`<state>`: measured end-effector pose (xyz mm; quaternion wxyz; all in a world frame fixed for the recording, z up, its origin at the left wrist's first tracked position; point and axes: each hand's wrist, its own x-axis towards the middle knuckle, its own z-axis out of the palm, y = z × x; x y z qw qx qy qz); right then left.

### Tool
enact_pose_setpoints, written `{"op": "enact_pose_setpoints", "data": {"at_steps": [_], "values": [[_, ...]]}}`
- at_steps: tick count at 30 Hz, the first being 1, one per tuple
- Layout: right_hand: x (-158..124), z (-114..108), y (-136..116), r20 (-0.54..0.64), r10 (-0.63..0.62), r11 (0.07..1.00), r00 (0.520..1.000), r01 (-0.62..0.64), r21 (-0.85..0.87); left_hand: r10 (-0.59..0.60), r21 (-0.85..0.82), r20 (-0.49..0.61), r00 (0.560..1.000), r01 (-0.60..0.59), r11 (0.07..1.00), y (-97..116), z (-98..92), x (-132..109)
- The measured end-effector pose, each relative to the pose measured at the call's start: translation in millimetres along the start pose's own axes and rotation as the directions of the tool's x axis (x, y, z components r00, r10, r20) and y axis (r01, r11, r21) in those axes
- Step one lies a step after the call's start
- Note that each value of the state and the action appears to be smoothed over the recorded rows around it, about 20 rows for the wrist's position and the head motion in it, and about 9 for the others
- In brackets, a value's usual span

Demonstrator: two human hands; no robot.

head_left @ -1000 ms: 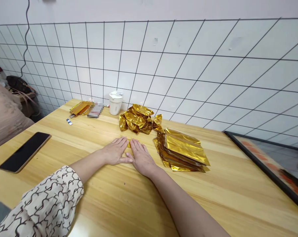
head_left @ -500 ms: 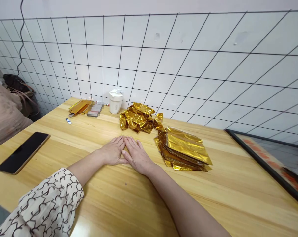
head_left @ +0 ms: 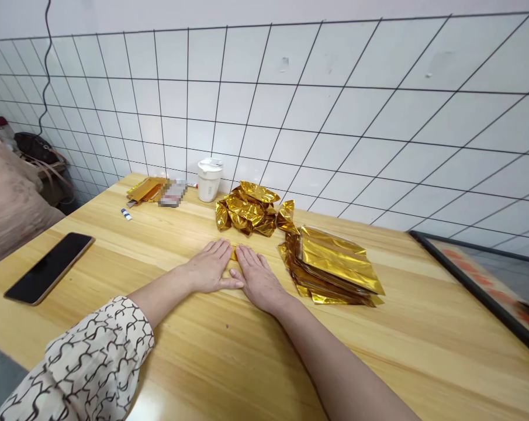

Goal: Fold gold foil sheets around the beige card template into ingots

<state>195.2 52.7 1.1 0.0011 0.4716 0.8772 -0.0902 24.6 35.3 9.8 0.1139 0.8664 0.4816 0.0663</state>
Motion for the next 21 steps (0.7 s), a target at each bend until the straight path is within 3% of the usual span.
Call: {"op": "enact_pose_setpoints", "data": {"at_steps": [5, 14, 21], "values": [[1.3, -3.4, -5.6, 0.02, 0.002, 1.0, 1.0, -0.002, 0.004, 0.051, -0.038, 0.025, 0.998, -0.05, 0.998, 5.8, 1.9, 9.1], [1.2, -0.7, -3.8, -0.003, -0.002, 1.0, 1.0, 0.002, -0.019, 0.073, 0.01, -0.005, 0.997, -0.073, 0.997, -11.8, 12.9, 5.5], [-2.6, -5.2, -5.0, 0.005, 0.009, 1.0, 1.0, -0.009, -0.009, 0.028, 0.041, 0.063, 0.998, -0.031, 0.999, -12.7, 5.8, -1.8]]}}
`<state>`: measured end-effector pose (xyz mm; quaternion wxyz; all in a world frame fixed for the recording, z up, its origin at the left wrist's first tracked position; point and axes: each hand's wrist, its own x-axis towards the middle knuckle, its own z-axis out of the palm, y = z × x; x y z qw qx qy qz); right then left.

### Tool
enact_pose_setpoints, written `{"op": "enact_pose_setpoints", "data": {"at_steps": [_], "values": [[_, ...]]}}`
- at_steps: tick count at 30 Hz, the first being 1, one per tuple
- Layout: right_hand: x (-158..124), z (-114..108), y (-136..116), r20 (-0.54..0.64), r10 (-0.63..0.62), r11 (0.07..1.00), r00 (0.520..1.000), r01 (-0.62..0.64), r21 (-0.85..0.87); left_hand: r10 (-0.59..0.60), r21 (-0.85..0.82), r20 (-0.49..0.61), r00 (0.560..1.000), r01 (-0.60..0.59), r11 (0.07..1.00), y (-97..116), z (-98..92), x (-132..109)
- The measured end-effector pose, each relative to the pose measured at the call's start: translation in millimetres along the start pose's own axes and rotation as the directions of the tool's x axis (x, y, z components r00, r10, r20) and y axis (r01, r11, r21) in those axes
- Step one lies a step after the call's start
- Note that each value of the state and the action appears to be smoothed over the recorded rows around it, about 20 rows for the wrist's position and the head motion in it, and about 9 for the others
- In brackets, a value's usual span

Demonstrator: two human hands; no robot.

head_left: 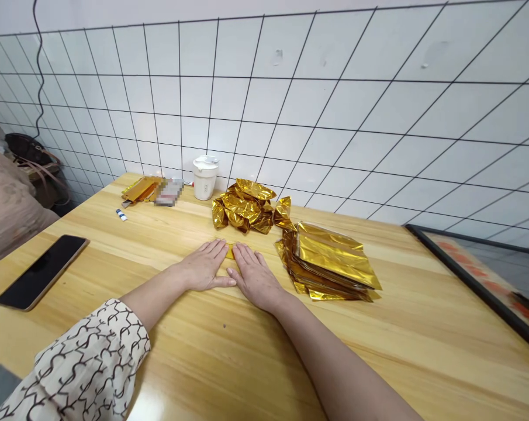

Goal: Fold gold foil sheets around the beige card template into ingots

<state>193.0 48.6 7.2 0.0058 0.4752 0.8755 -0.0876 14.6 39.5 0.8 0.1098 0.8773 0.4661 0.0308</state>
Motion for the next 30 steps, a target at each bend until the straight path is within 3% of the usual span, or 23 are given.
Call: {"op": "enact_pose_setpoints", "data": {"at_steps": [7, 15, 22, 30], "values": [[-2.1, -1.0, -0.2, -0.009, -0.004, 1.0, 1.0, 0.004, -0.023, -0.008, 0.021, 0.007, 1.0, 0.008, 1.0, -4.4, 1.0, -4.5], [5.1, 1.9, -4.9, -0.029, -0.111, 0.994, 0.993, 0.111, 0.007, 0.02, 0.009, -0.01, 1.0, -0.019, 1.0, -3.4, -0.4, -4.5], [-3.2, 0.4, 7.0, -0.005, -0.03, 1.0, 1.0, 0.03, 0.001, 0.006, 0.013, 0.002, 1.0, -0.006, 1.0, -5.5, 1.4, -4.3], [-0.5, 5.4, 9.6, -0.013, -0.034, 0.999, 0.999, 0.034, -0.008, 0.033, -0.026, -0.07, 0.997, -0.035, 0.999, 15.7, 3.1, 6.9]]}}
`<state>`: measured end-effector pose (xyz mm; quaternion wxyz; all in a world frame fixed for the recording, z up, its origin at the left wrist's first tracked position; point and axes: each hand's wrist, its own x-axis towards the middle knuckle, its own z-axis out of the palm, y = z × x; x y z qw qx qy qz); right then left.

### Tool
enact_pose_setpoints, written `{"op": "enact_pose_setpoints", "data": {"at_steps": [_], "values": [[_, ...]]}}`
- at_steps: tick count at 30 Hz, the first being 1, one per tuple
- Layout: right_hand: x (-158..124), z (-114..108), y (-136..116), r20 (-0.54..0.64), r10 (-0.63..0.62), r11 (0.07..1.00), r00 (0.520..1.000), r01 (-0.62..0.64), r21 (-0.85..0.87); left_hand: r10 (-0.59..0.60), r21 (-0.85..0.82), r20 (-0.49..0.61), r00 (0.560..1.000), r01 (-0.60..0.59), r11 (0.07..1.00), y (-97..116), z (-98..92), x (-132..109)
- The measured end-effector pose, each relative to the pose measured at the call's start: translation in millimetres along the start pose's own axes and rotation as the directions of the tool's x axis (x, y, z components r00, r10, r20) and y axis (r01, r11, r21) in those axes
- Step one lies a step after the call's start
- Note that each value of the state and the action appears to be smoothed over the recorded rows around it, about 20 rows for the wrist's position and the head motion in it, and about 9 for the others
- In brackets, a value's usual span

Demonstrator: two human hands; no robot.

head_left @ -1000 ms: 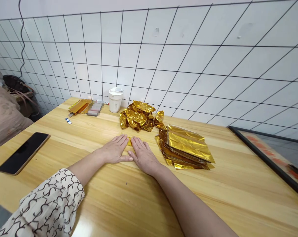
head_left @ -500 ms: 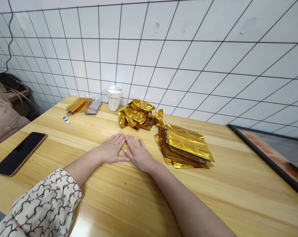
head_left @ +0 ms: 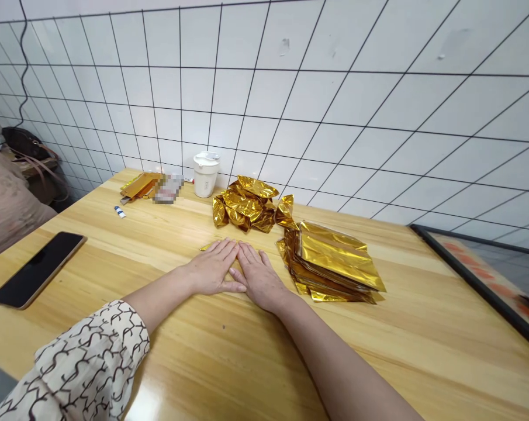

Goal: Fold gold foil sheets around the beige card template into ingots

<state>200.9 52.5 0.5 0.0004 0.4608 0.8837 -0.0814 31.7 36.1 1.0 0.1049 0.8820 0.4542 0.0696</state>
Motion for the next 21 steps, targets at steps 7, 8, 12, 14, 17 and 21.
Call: {"op": "enact_pose_setpoints", "data": {"at_steps": [7, 8, 12, 14, 17, 21], "values": [[-0.6, -1.3, -2.0, 0.009, 0.016, 1.0, 1.0, -0.016, 0.002, 0.002, 0.008, 0.036, 0.999, -0.002, 1.0, -7.0, 1.7, -2.7], [-1.2, -2.4, -2.8, 0.013, 0.021, 1.0, 1.0, -0.021, 0.002, -0.001, 0.014, 0.043, 0.999, 0.0, 1.0, -9.8, 1.3, -4.9], [-3.6, -6.6, -5.2, 0.026, 0.035, 0.999, 0.999, -0.035, -0.001, -0.017, 0.018, 0.097, 0.995, 0.016, 1.0, -19.6, -4.3, -12.3], [-4.4, -8.0, -5.6, 0.018, 0.026, 1.0, 1.0, -0.026, 0.002, -0.012, 0.002, 0.113, 0.994, 0.011, 1.0, -25.1, -9.7, -15.1], [-5.0, -9.9, -5.7, 0.017, 0.022, 1.0, 1.0, -0.022, 0.013, 0.014, -0.014, 0.117, 0.993, -0.013, 1.0, -35.2, -19.2, -18.8], [-4.7, -11.2, -3.8, 0.014, 0.018, 1.0, 1.0, -0.018, 0.018, 0.018, -0.009, 0.059, 0.998, -0.017, 1.0, -47.1, -27.8, -22.6]]}}
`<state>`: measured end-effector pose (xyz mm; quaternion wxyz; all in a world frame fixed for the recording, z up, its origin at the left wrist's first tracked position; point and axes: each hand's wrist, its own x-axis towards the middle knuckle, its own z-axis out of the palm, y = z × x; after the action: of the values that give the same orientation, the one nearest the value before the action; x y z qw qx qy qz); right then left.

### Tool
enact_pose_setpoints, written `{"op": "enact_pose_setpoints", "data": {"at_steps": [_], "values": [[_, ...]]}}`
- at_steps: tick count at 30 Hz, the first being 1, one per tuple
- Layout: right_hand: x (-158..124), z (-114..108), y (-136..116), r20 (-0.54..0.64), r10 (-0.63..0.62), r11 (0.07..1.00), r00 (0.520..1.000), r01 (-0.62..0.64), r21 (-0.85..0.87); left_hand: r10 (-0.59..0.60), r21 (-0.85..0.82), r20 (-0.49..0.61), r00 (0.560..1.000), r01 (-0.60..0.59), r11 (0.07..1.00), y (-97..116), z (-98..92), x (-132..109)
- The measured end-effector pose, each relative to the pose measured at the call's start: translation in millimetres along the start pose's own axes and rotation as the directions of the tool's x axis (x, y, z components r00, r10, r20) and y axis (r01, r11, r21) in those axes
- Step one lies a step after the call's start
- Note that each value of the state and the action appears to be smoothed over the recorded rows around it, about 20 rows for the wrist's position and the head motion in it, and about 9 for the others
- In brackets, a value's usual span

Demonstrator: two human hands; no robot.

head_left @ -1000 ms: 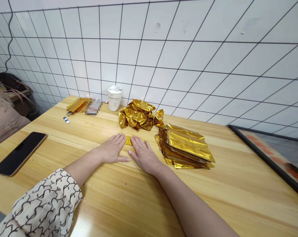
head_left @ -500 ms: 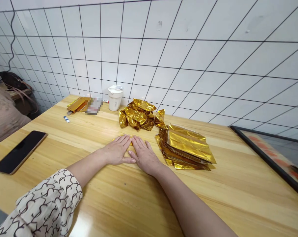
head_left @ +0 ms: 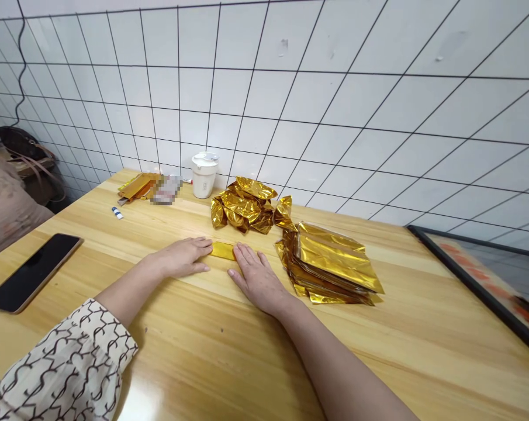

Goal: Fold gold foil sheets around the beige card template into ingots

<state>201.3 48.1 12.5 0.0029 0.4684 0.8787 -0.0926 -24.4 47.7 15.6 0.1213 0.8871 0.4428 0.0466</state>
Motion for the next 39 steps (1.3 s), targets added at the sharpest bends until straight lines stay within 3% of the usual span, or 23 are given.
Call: {"op": "enact_pose_setpoints", "data": {"at_steps": [5, 12, 23, 39], "values": [[0.6, -1.3, 8.5, -0.123, -0.037, 0.999, 0.992, 0.036, -0.012, 0.053, 0.032, -0.132, 0.99, -0.05, 0.998, -4.9, 1.1, 1.3], [1.4, -7.7, 23.5, -0.231, -0.108, 0.994, 0.967, 0.1, -0.049, 0.053, 0.041, -0.178, 0.983, -0.046, 0.998, -4.1, 3.8, 5.0], [-6.1, -14.6, 43.3, -0.201, -0.242, 0.97, 0.949, 0.24, -0.038, 0.032, 0.024, -0.205, 0.978, -0.028, 0.999, -4.7, 5.8, 6.4], [-8.5, -6.6, 33.5, -0.299, -0.159, 0.987, 0.941, 0.146, -0.068, 0.056, 0.104, -0.259, 0.964, -0.03, 0.994, 1.0, 7.9, 6.9]]}}
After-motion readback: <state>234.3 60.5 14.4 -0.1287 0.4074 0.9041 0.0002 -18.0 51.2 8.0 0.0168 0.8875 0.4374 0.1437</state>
